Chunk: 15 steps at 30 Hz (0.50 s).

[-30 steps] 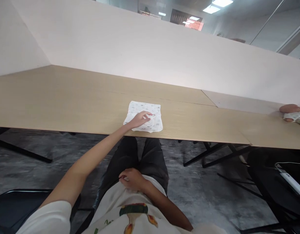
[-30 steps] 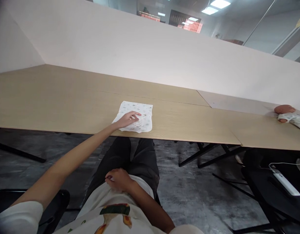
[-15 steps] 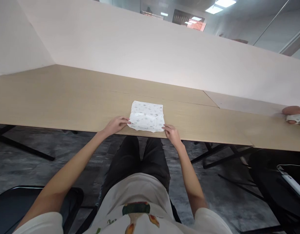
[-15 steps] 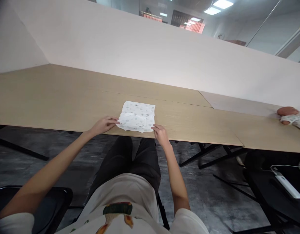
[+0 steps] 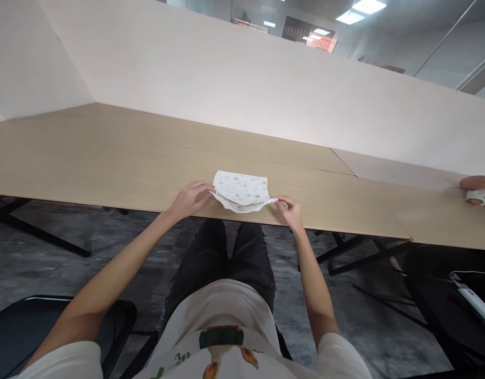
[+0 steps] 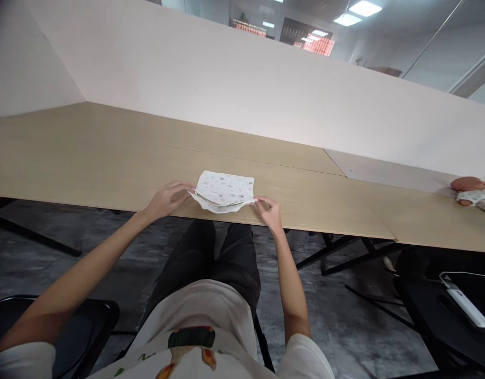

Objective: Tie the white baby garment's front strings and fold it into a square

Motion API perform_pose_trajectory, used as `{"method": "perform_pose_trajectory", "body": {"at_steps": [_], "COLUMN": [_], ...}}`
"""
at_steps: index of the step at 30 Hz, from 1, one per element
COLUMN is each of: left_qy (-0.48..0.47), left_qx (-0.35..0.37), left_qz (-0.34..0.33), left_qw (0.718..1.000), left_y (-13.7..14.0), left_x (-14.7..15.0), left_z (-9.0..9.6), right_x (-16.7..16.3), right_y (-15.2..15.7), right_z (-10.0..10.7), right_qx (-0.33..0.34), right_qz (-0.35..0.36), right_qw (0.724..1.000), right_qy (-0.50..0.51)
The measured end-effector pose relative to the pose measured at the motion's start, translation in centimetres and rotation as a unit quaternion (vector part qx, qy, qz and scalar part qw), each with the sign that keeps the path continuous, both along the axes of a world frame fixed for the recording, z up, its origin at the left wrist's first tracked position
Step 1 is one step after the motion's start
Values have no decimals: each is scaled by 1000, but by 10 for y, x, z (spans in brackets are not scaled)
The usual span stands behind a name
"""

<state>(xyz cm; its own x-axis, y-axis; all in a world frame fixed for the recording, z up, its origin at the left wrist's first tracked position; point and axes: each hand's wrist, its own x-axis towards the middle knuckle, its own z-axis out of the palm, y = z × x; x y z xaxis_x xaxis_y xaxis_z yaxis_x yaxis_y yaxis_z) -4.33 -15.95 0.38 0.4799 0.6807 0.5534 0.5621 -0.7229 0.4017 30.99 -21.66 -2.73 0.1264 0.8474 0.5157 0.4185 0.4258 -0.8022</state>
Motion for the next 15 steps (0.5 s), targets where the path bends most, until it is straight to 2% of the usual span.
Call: {"method": "perform_pose_trajectory", "body": {"at_steps": [2,4,7,9,11,13,15], "left_qy": [-50,-91,-121,-116,-86,-60,-54], "left_qx": [-28,-71,-146,-184,-205,-215,-213], "left_qz": [19,52,124,165,176,181,189], "left_qw": [998,992,974,962,959,958,957], "left_y": [10,32,78,105,123,131,131], "left_x": [7,14,27,36,43,48,49], "left_z": [10,16,10,-2,-16,-30,-41], "right_x": [4,7,8,6,2,-2,-4], "right_y": [18,44,89,114,130,137,137], "right_z": [13,25,33,29,19,7,-2], "right_qx": [-18,-41,-96,-158,-217,-252,-254], "right_qz": [-13,-24,-75,-131,-173,-198,-209], "right_qw": [999,998,992,979,958,941,934], "right_qy": [32,38,12,-21,-68,-112,-140]}}
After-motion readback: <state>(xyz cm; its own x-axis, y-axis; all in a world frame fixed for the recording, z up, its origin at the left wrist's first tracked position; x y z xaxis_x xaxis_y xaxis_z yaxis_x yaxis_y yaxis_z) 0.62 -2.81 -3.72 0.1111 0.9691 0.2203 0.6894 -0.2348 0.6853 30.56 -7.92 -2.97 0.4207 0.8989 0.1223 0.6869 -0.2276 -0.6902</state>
